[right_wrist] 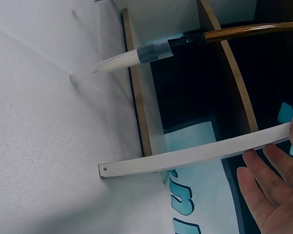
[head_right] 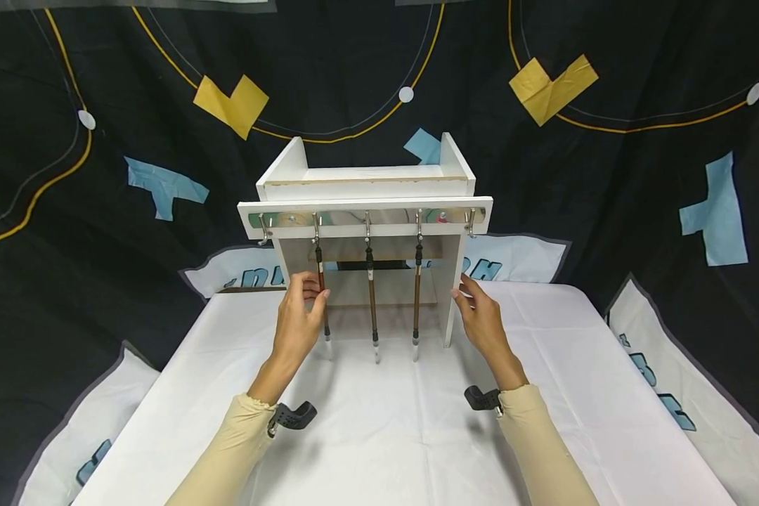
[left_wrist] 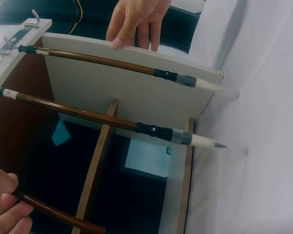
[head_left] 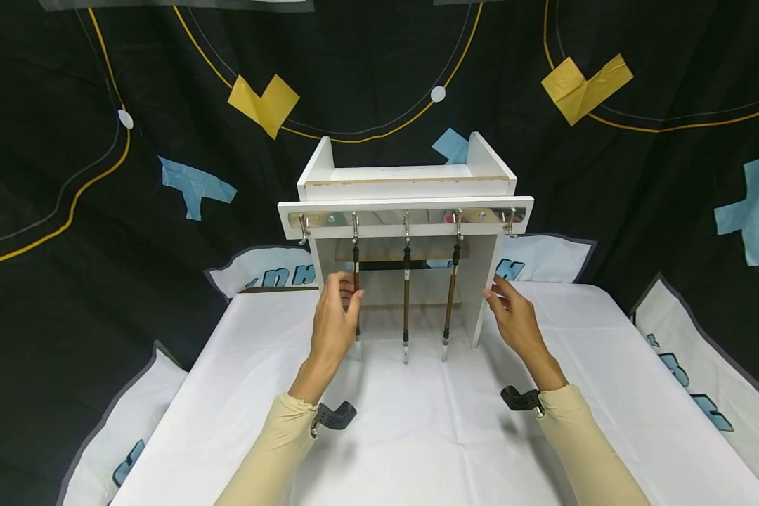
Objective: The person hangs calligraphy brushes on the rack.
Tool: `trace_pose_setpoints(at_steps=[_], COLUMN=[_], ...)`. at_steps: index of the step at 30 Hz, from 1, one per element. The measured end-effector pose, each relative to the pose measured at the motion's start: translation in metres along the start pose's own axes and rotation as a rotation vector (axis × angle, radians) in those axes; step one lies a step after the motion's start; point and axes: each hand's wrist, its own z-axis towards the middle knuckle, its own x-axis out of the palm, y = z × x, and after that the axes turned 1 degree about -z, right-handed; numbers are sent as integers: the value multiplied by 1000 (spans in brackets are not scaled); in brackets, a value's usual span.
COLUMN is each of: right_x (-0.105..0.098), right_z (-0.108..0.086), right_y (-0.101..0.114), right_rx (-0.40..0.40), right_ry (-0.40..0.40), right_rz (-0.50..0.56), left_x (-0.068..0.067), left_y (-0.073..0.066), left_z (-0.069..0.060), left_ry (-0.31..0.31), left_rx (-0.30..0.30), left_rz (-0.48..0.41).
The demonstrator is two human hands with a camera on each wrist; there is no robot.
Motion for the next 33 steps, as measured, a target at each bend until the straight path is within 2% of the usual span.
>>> trace_pose_setpoints(at_steps=[9,21,33], right_x=[2,4,-4], right_z=[1,1,-4], right_y=[-1,-2,-3], right_rx=[-8,-1,40], right_ry=[-9,-8,39], right_rz=[-8,-3,-26], left_x=[1,1,-1], left_y=[1,1,5], left_z=[-2,-4,-11], left_ry=[0,-1,25], left_rx=[-19,6,6], left_rz=[13,42,52])
